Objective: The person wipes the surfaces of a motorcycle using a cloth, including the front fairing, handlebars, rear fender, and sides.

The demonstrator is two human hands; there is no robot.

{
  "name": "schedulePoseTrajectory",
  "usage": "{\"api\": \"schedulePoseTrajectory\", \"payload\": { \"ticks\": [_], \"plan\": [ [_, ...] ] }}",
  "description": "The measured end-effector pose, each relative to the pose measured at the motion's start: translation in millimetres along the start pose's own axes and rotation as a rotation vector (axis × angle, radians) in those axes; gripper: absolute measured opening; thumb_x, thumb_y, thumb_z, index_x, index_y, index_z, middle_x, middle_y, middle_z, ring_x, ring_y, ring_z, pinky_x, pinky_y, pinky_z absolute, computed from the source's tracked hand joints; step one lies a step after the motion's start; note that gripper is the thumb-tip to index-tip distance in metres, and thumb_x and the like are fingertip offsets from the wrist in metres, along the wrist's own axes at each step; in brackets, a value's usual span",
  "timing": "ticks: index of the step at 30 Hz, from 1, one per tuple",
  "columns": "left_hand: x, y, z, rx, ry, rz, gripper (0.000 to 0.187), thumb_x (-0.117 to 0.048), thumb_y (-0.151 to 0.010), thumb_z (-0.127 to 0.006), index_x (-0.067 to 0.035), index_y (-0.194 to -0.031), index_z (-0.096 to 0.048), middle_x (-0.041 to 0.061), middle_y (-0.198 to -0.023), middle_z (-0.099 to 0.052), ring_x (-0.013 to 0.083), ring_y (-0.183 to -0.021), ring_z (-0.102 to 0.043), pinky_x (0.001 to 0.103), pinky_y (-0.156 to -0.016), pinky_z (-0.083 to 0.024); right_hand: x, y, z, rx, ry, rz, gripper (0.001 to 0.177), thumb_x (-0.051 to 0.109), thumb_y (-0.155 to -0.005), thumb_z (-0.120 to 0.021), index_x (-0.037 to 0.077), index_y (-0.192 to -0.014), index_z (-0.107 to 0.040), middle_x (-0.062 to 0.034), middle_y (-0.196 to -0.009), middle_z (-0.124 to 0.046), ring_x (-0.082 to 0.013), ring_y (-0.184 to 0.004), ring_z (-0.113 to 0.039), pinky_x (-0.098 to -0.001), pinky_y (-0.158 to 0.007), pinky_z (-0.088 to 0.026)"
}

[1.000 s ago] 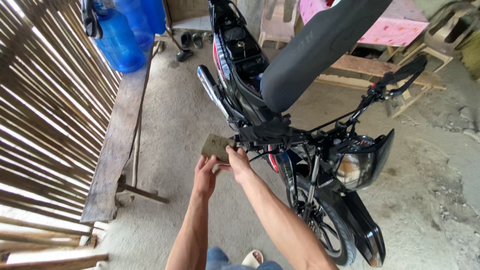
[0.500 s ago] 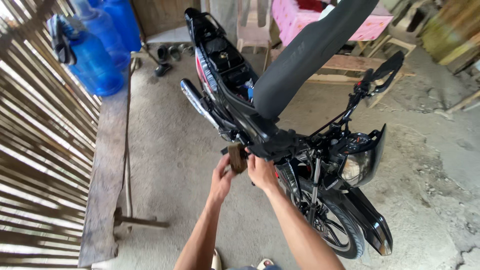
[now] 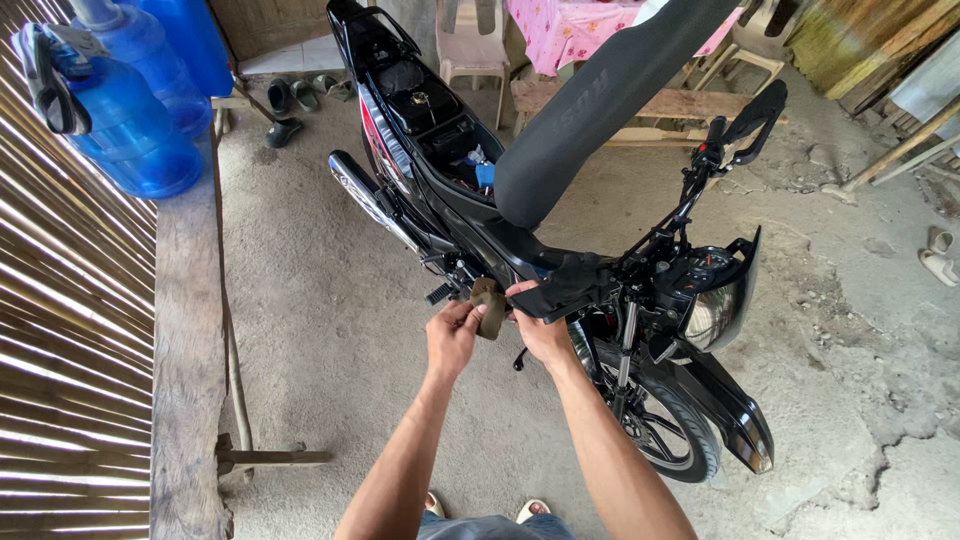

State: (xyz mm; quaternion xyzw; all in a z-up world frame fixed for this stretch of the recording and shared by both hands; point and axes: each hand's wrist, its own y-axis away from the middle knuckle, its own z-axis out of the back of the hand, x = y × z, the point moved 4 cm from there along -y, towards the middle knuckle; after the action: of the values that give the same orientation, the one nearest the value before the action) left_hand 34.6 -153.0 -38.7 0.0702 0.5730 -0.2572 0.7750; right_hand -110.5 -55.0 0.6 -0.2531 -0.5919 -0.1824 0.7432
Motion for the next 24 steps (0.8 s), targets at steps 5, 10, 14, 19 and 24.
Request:
{"api": "schedulePoseTrajectory", "payload": {
  "ticks": [5, 10, 14, 19, 24],
  "plan": [
    [50.5, -25.5, -20.2, 0.205, 0.805, 0.895, 0.031, -0.019, -0.102, -0.053, 0.0, -0.12, -0.07, 0.03, -0.102, -0.073, 0.0249, -0.07, -0.074, 0.035, -0.071, -0.06, -6.3, -4.4, 0.9, -0.008, -0.045, -0.217, 0.014, 0.0, -0.097, -0.055, 0.007, -0.104, -0.065, 0.0004, -0.1, -0.067, -0.0085, -0.079, -0.063, -0.0247, -0.073, -0.054],
    [21.0, -0.9, -11.6, 0.123, 0.591, 0.715, 0.038, -0.023, -0.098, -0.064, 0.003, -0.125, -0.069, 0.027, -0.115, -0.074, 0.0255, -0.087, -0.076, 0.036, -0.085, -0.06, -17.5, -7.5, 2.1, -0.013, -0.148, -0.173, 0.012, -0.001, -0.096, -0.056, 0.004, -0.102, -0.066, -0.0018, -0.097, -0.067, -0.009, -0.077, -0.063, -0.0256, -0.072, -0.054],
    [-47.7, 35.9, 5.4, -0.142, 0.179, -0.305, 0.047, -0.013, -0.092, -0.068, 0.003, -0.136, -0.065, 0.02, -0.139, -0.064, 0.034, -0.115, -0.07, 0.038, -0.091, -0.062, -20.6, -6.7, 6.7, 0.026, -0.096, -0.123, 0.008, 0.001, -0.099, -0.059, 0.002, -0.103, -0.066, -0.0044, -0.092, -0.066, -0.0094, -0.078, -0.062, -0.0252, -0.071, -0.052],
    [-55.3, 25.6, 5.4, -0.112, 0.089, -0.157, 0.039, -0.013, -0.094, -0.067, -0.004, -0.132, -0.066, 0.015, -0.129, -0.069, 0.0278, -0.102, -0.075, 0.035, -0.081, -0.063, -19.7, -11.1, 10.7, 0.084, -0.147, -0.075, 0.01, 0.002, -0.095, -0.059, 0.003, -0.103, -0.065, -0.0014, -0.097, -0.067, -0.0093, -0.084, -0.066, -0.0258, -0.077, -0.057],
    [-4.1, -20.2, -7.4, 0.081, -0.175, 0.243, 0.029, -0.022, -0.105, -0.063, 0.0, -0.119, -0.077, 0.019, -0.11, -0.078, 0.027, -0.087, -0.077, 0.038, -0.084, -0.06, -25.1, -16.8, 7.4, 0.098, -0.199, -0.069, 0.004, 0.005, -0.097, -0.065, 0.002, -0.1, -0.065, -0.0032, -0.094, -0.066, -0.0096, -0.087, -0.067, -0.0276, -0.077, -0.061]
  ]
}}
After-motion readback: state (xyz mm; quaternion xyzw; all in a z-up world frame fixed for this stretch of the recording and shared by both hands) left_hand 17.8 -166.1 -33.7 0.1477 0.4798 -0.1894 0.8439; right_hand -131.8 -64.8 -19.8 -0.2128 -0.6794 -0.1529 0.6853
